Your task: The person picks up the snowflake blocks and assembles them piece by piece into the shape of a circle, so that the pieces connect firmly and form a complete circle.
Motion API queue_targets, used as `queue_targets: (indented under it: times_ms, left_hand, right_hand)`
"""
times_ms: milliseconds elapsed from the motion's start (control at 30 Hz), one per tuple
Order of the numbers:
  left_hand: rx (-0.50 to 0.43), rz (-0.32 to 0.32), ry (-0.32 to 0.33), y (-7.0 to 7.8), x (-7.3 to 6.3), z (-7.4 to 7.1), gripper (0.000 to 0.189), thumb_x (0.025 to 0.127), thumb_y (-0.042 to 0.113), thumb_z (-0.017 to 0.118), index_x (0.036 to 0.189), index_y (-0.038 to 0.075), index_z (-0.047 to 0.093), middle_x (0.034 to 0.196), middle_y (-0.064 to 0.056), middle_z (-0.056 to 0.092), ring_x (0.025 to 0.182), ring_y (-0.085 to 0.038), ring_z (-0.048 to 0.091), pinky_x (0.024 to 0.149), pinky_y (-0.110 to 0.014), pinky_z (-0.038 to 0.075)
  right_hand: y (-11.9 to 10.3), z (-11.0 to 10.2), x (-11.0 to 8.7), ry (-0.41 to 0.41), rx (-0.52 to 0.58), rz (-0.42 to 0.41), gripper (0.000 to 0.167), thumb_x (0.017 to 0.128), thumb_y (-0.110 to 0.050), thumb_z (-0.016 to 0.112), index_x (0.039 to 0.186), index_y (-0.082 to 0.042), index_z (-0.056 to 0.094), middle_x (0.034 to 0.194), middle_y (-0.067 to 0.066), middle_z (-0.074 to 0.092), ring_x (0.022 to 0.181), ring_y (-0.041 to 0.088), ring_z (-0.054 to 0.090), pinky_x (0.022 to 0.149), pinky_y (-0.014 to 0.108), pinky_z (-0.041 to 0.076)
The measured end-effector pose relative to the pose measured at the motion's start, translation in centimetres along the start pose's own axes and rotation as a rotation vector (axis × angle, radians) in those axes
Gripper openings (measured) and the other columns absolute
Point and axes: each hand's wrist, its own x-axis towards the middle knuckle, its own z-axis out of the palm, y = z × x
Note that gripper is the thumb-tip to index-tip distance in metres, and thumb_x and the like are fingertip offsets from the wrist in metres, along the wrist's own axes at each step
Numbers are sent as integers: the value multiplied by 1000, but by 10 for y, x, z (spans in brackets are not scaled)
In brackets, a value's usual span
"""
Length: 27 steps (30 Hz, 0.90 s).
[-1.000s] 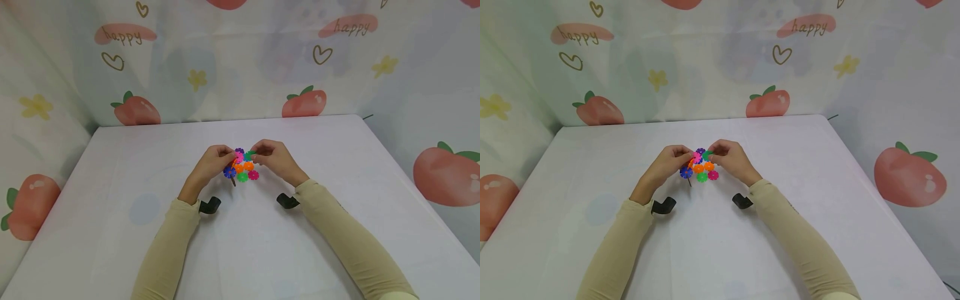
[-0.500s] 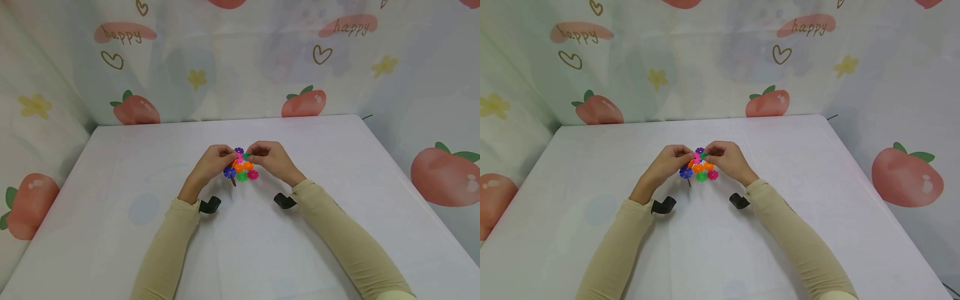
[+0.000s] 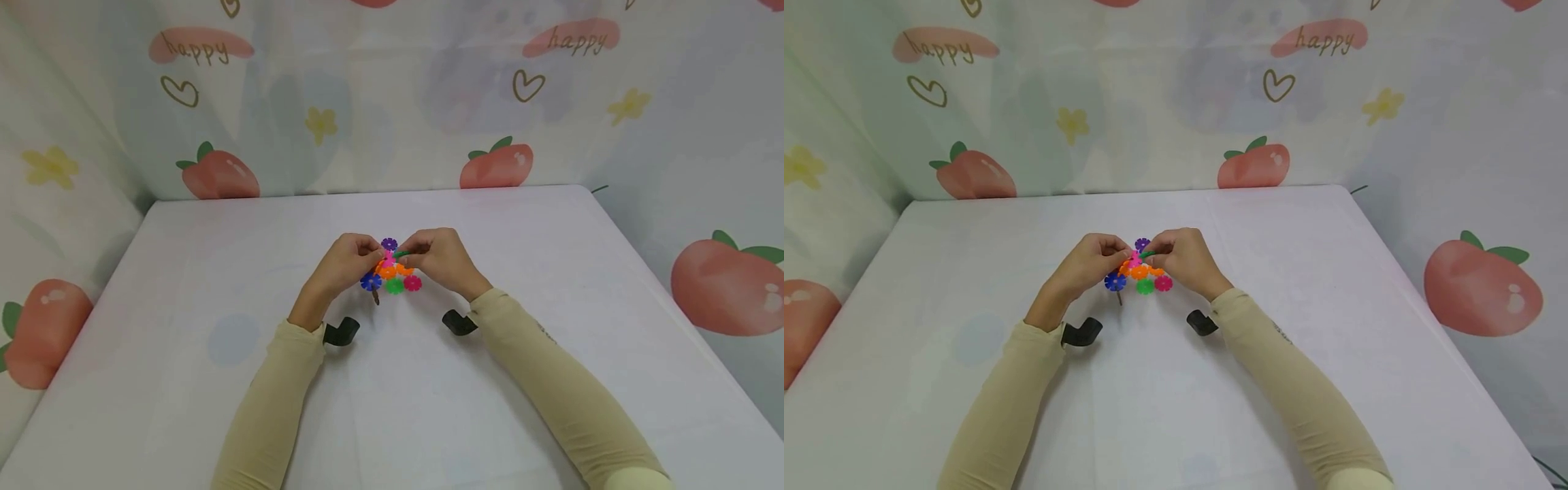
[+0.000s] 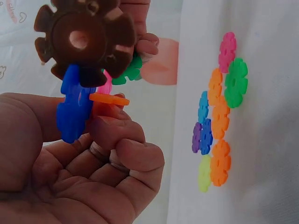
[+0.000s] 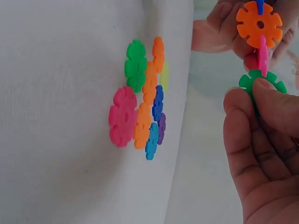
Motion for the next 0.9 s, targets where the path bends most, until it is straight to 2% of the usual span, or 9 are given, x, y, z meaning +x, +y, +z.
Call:
queue_targets:
  times_ms: [233, 400, 500, 700, 900]
  left_hand:
    - [16, -1, -2, 0, 0, 0, 17, 108, 13, 65, 109, -1, 74, 99, -12, 67, 84, -24, 60, 76, -29, 53]
    - [-5, -15, -1, -2, 0, 1, 18, 108, 12, 65, 109, -3, 74, 99, -13, 68, 83, -23, 61, 75, -28, 54]
    - [-36, -34, -2, -2, 2, 1, 19, 109, 12, 64, 111, -4, 73, 101, -15, 68, 84, -23, 62, 76, -26, 56]
    - [-90, -59, 14, 1, 1, 0, 19, 110, 10, 62, 113, -6, 73, 102, -15, 68, 83, -23, 62, 75, -25, 56]
    - [-114, -82, 6, 5, 1, -1, 19, 110, 9, 61, 115, -7, 72, 103, -15, 67, 84, -22, 61, 76, -24, 57]
  right_hand:
    - [-5, -3, 1, -45, -93, -57, 4, 92, 4, 81, 95, 1, 83, 85, 6, 77, 74, 20, 73, 71, 35, 61]
    - [-7, -3, 3, -68, -115, -103, 4, 92, 5, 81, 96, 4, 82, 83, 7, 77, 70, 20, 72, 67, 32, 60]
    - [-8, -3, 3, -56, -125, -121, 5, 91, 4, 82, 96, 4, 82, 83, 7, 77, 68, 19, 72, 66, 32, 60]
    - [-9, -3, 4, -45, -66, -116, 5, 91, 3, 83, 97, 4, 83, 84, 8, 77, 67, 18, 73, 67, 31, 61]
    - [-7, -5, 2, -37, 19, -88, 7, 92, 3, 82, 98, 4, 83, 87, 9, 78, 69, 24, 75, 69, 31, 62]
